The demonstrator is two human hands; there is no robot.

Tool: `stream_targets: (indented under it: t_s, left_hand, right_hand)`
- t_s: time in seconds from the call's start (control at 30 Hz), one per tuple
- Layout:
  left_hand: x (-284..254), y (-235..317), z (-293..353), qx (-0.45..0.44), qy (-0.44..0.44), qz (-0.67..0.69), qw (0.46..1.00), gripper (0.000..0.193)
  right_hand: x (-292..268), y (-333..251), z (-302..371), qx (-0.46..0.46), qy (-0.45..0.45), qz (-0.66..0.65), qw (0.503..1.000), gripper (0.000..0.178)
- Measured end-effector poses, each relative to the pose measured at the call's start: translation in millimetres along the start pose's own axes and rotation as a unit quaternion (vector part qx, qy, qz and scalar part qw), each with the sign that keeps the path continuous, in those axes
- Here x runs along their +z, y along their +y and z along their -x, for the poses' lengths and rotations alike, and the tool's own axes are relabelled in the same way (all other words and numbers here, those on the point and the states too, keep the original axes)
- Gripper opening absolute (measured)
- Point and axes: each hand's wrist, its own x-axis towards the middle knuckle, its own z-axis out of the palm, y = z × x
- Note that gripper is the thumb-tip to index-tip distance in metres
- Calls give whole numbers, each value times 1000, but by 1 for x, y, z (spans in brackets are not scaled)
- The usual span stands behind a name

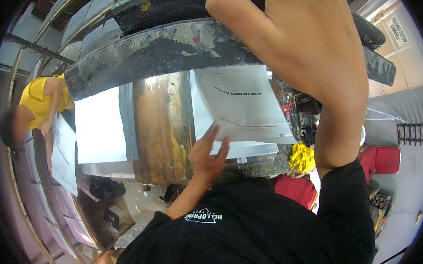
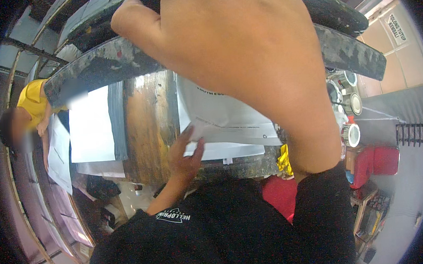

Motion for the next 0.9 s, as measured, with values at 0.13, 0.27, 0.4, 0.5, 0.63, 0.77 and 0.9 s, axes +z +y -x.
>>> stream_targets:
  t_s: [0.13,0.27,0.4,0.5,0.63,0.77,0.9]
  left_hand:
    - [-69,-57,20,-174,80,58,980,46]
    - [-214,-141,-6,-302,13,72,950,72]
    - [-367,-256,-1,-255,-3,-88,963,69]
    - [-427,-313,-31,-332,10,-91,939,67]
    - [-542,-373,10,-319,97,-512,792,60]
    - [-326,-287,-70,-209,67,-152,964,56]
    - [-167,-23,25,-105,-176,459,865,88]
  right_hand:
    - [2,8,-8,-14,-43,-2,999,37]
    - [-5,11,-11,10,-76,15,997,40]
    - [9,10,11,-19,-11,43,999,45]
    - [5,-10,29,9,7,92,996,43]
    - [19,-11,46,-20,43,11,999,38]
    - [13,-30,64,31,6,49,998,44]
    - [40,-38,127,51,-55,53,996,69]
